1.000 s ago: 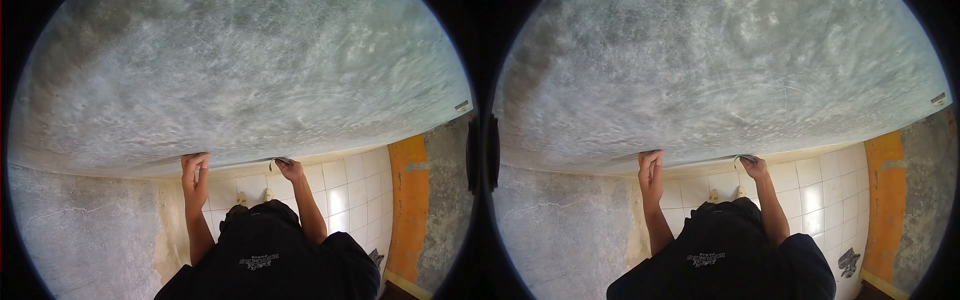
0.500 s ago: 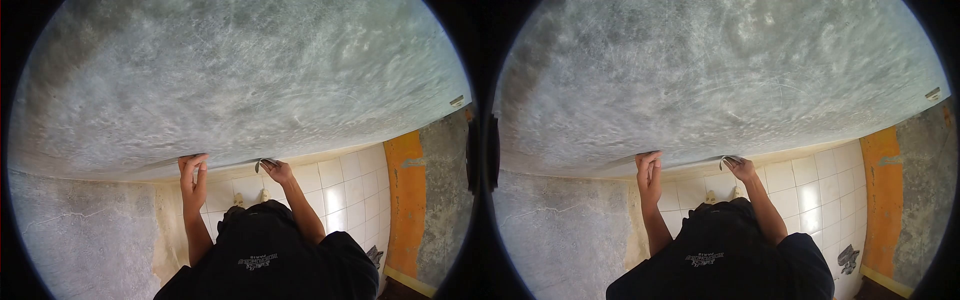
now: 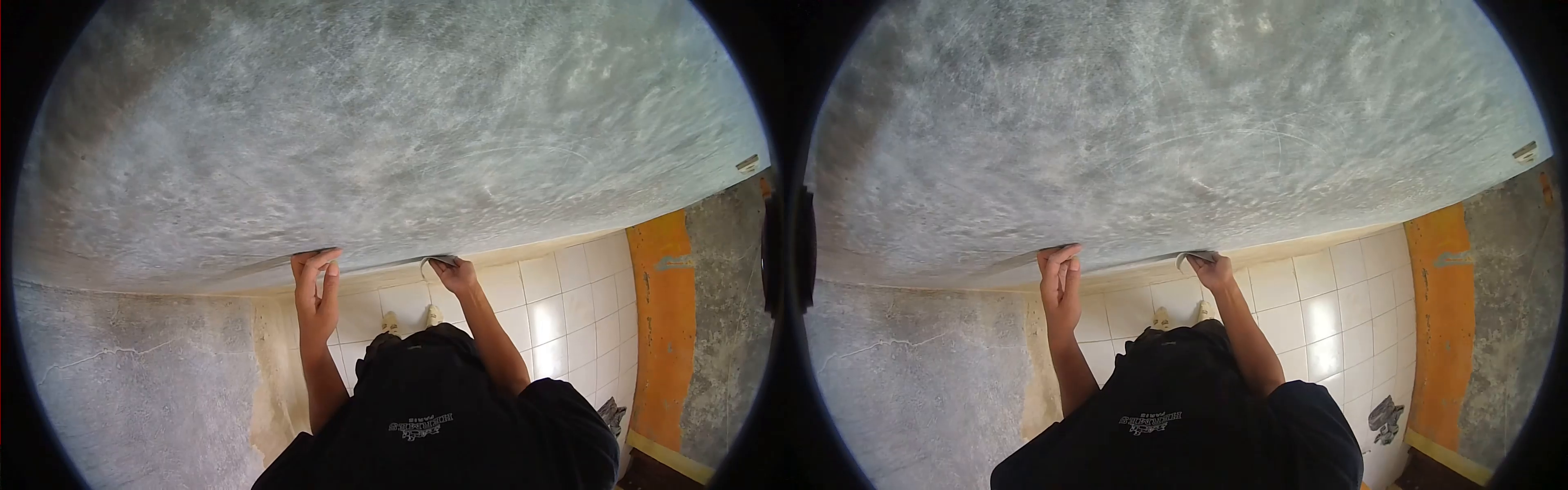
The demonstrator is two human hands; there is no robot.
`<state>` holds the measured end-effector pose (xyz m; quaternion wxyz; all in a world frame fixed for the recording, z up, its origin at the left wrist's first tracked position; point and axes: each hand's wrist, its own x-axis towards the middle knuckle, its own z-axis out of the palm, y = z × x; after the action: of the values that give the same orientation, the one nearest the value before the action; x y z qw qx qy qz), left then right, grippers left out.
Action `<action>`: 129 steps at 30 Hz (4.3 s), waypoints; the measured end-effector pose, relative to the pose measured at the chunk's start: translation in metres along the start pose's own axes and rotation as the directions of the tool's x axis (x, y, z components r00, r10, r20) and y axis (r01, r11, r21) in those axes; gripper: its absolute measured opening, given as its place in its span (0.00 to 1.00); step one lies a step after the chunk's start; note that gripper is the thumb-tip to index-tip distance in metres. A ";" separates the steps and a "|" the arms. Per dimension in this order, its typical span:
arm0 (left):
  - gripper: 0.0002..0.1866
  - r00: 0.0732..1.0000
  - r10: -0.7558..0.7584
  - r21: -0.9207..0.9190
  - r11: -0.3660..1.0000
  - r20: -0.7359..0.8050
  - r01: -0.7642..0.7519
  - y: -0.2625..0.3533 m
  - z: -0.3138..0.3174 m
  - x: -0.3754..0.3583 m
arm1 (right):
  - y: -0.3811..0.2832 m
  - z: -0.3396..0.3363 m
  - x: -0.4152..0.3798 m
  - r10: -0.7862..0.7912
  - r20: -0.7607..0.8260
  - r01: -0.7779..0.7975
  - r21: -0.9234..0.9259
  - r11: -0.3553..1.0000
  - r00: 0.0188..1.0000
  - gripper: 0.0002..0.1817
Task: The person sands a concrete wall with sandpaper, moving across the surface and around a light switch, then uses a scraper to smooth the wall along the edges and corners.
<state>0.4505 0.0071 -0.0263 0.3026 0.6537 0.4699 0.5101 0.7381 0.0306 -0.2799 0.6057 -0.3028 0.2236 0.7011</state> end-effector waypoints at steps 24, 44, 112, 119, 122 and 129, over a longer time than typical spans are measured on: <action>0.11 1.000 0.015 0.050 0.999 0.004 -0.015 0.001 0.002 0.001 | -0.030 -0.017 0.008 -0.022 0.009 0.022 -0.001 1.000 1.000 0.25; 0.10 0.999 0.040 0.116 0.992 -0.012 -0.038 0.003 0.003 0.001 | 0.005 0.000 -0.009 0.053 0.052 -0.046 -0.137 0.990 0.997 0.22; 0.07 0.477 -0.877 -0.740 0.283 0.058 0.610 -0.229 0.159 -0.086 | 0.025 0.011 -0.058 -0.176 0.409 0.398 -0.912 -0.094 0.895 0.20; 0.04 0.588 -0.784 -0.760 0.254 0.200 0.598 -0.325 0.172 -0.122 | 0.021 0.063 -0.092 -0.212 0.624 0.597 -0.782 -0.183 0.752 0.17; 0.04 0.591 -0.785 -0.743 0.282 0.184 0.606 -0.267 0.158 -0.106 | 0.025 0.078 -0.105 -0.228 0.685 0.621 -0.726 -0.295 0.692 0.16; 0.04 0.559 -0.827 -0.659 0.388 0.059 0.644 -0.243 0.142 -0.094 | 0.035 0.084 -0.123 -0.407 0.827 0.582 -0.562 -0.589 0.387 0.09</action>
<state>0.5078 0.0234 -0.3165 0.6230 0.1564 0.5557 0.5279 0.7006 -0.0058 -0.1361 0.4596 -0.6401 -0.5953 0.1572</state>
